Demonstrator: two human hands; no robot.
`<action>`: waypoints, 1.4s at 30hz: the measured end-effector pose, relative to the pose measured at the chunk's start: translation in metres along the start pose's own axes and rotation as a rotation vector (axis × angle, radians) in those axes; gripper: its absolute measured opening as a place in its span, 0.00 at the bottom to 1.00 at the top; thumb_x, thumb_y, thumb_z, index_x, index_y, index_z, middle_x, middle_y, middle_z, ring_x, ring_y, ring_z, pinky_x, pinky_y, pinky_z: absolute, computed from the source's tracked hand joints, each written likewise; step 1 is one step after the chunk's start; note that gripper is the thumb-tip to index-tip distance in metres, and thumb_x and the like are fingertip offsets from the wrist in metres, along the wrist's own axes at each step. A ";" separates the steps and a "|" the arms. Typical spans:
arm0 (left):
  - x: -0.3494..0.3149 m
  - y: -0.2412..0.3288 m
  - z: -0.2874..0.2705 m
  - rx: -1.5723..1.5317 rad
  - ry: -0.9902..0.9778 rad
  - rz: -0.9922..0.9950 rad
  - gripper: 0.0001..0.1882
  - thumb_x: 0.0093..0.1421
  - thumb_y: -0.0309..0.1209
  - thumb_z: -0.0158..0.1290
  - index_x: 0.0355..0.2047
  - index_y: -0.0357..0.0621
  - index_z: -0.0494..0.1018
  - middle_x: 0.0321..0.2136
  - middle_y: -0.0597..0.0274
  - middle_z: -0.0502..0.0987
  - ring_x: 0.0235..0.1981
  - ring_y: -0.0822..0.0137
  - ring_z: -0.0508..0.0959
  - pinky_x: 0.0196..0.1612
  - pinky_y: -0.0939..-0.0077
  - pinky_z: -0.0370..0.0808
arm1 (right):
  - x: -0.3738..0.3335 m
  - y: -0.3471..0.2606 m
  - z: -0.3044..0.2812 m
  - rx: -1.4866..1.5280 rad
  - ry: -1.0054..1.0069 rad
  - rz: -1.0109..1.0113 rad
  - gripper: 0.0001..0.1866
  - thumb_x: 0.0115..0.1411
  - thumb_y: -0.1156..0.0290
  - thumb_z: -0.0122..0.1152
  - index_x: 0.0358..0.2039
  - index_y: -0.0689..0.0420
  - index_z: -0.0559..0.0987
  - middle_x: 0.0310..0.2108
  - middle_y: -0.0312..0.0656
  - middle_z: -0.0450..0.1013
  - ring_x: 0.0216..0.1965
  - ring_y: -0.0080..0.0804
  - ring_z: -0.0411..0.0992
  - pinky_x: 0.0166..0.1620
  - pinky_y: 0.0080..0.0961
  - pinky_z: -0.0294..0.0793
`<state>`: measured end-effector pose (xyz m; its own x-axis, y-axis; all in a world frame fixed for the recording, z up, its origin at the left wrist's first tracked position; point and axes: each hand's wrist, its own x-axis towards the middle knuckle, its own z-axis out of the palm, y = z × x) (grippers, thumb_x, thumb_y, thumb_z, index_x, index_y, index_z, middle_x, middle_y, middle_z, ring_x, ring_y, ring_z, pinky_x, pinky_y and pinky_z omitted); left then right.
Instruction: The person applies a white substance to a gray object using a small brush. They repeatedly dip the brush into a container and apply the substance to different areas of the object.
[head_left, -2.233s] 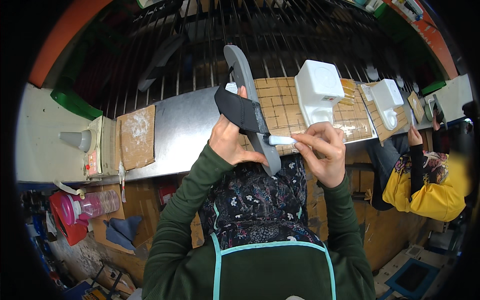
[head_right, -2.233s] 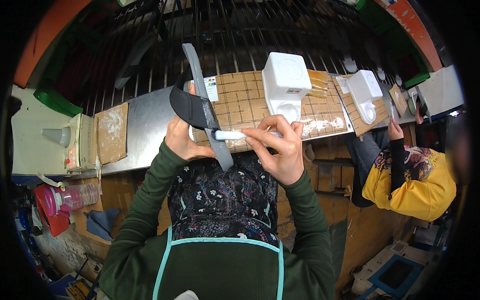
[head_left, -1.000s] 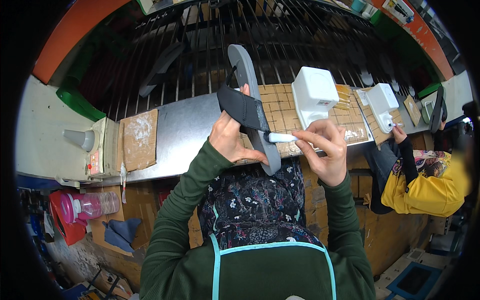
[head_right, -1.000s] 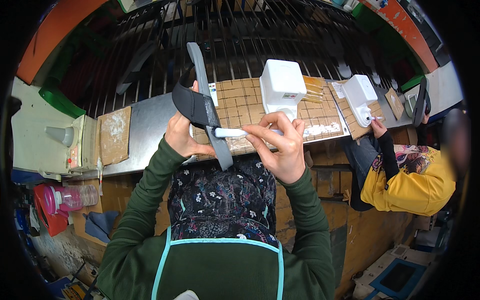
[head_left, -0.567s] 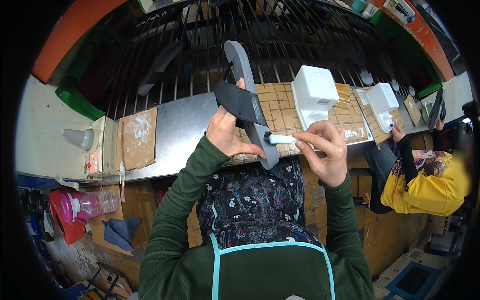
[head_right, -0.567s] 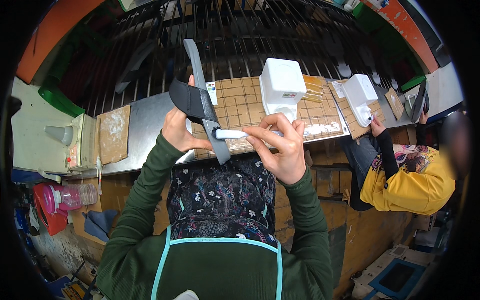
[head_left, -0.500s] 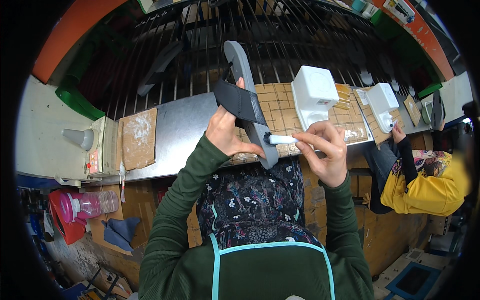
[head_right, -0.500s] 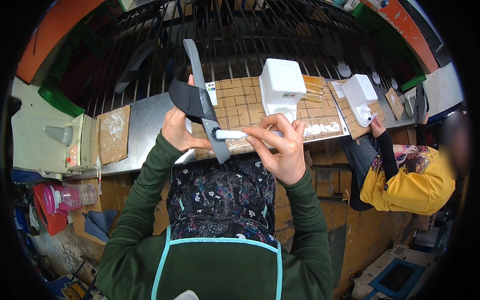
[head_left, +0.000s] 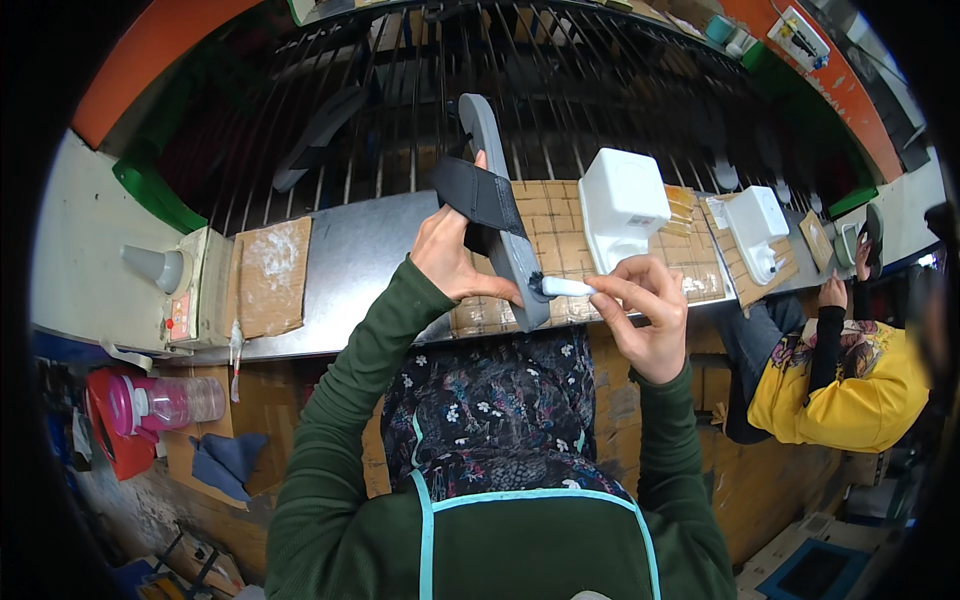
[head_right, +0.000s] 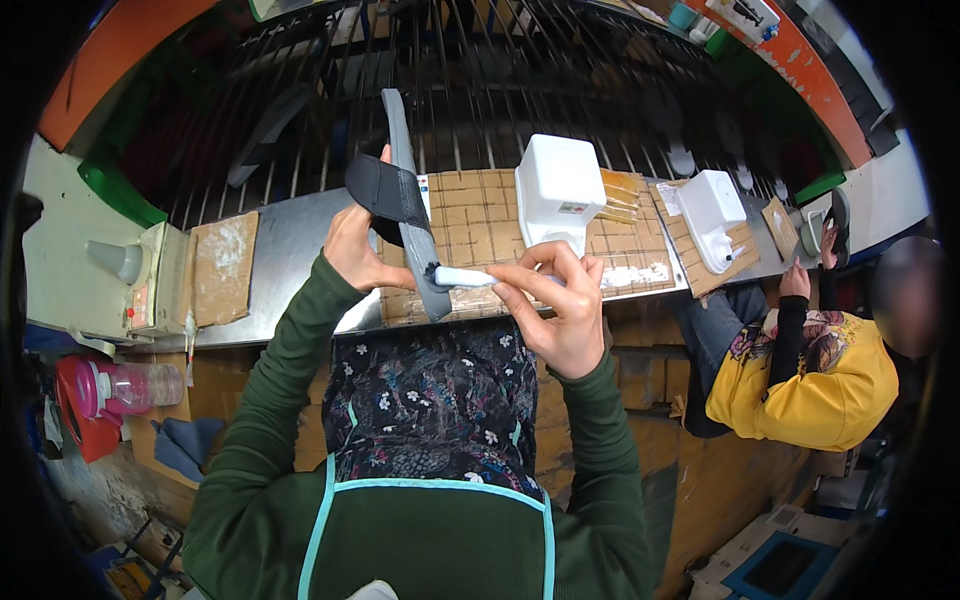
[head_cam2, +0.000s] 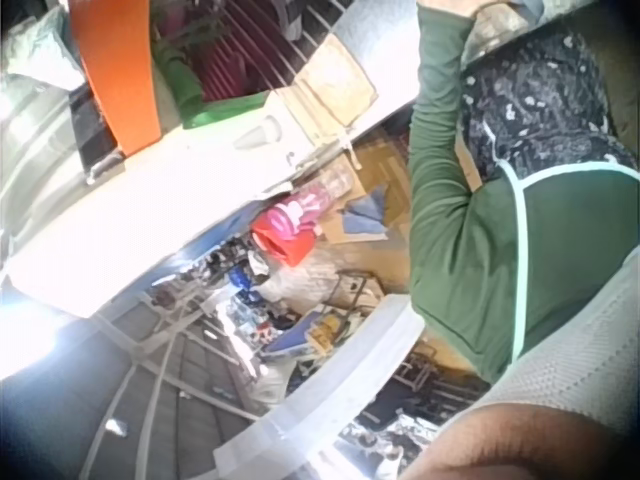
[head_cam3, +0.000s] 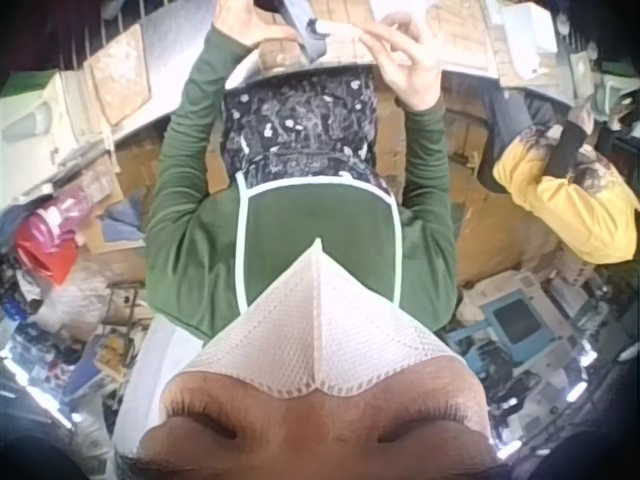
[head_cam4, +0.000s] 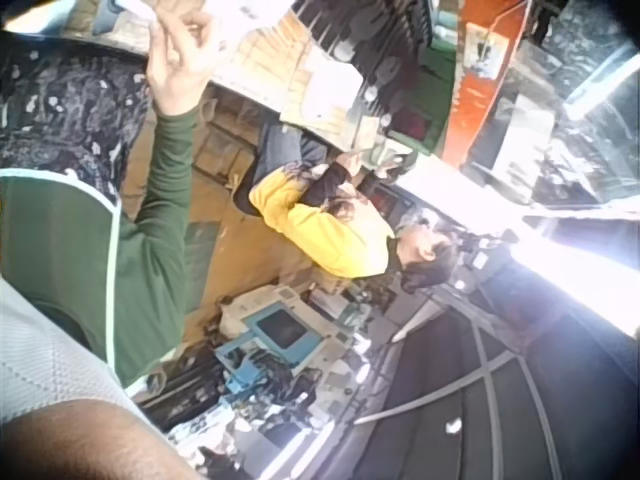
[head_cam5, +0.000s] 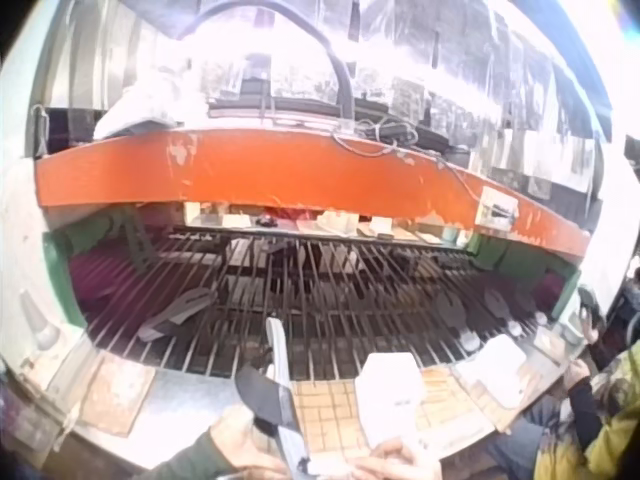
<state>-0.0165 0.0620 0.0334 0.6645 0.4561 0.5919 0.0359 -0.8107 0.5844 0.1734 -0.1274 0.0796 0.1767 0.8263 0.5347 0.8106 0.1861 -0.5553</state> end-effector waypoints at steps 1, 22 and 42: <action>0.001 0.000 0.000 -0.020 -0.003 -0.015 0.79 0.21 0.54 0.77 0.68 0.34 0.42 0.56 0.37 0.67 0.56 0.44 0.71 0.59 0.60 0.69 | 0.001 0.000 -0.001 -0.014 0.005 -0.017 0.11 0.48 0.71 0.71 0.35 0.51 0.85 0.30 0.31 0.72 0.25 0.22 0.64 0.38 0.25 0.53; 0.026 0.000 0.019 -0.626 0.012 -0.395 0.64 0.33 0.42 0.76 0.67 0.38 0.51 0.53 0.48 0.70 0.57 0.59 0.69 0.61 0.68 0.64 | 0.023 -0.002 -0.019 -0.011 0.074 -0.146 0.12 0.49 0.81 0.69 0.36 0.56 0.85 0.32 0.37 0.70 0.33 0.25 0.65 0.31 0.18 0.68; 0.029 0.001 0.046 -1.196 -0.123 -0.628 0.34 0.57 0.47 0.58 0.54 0.36 0.62 0.44 0.57 0.77 0.43 0.65 0.80 0.44 0.66 0.81 | 0.049 -0.012 -0.037 -0.055 0.124 -0.242 0.14 0.46 0.74 0.71 0.36 0.51 0.85 0.29 0.32 0.72 0.28 0.23 0.67 0.40 0.26 0.54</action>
<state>0.0376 0.0577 0.0254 0.8402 0.5412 0.0332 -0.2683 0.3618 0.8928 0.1928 -0.1089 0.1363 0.0383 0.6893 0.7235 0.8662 0.3381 -0.3680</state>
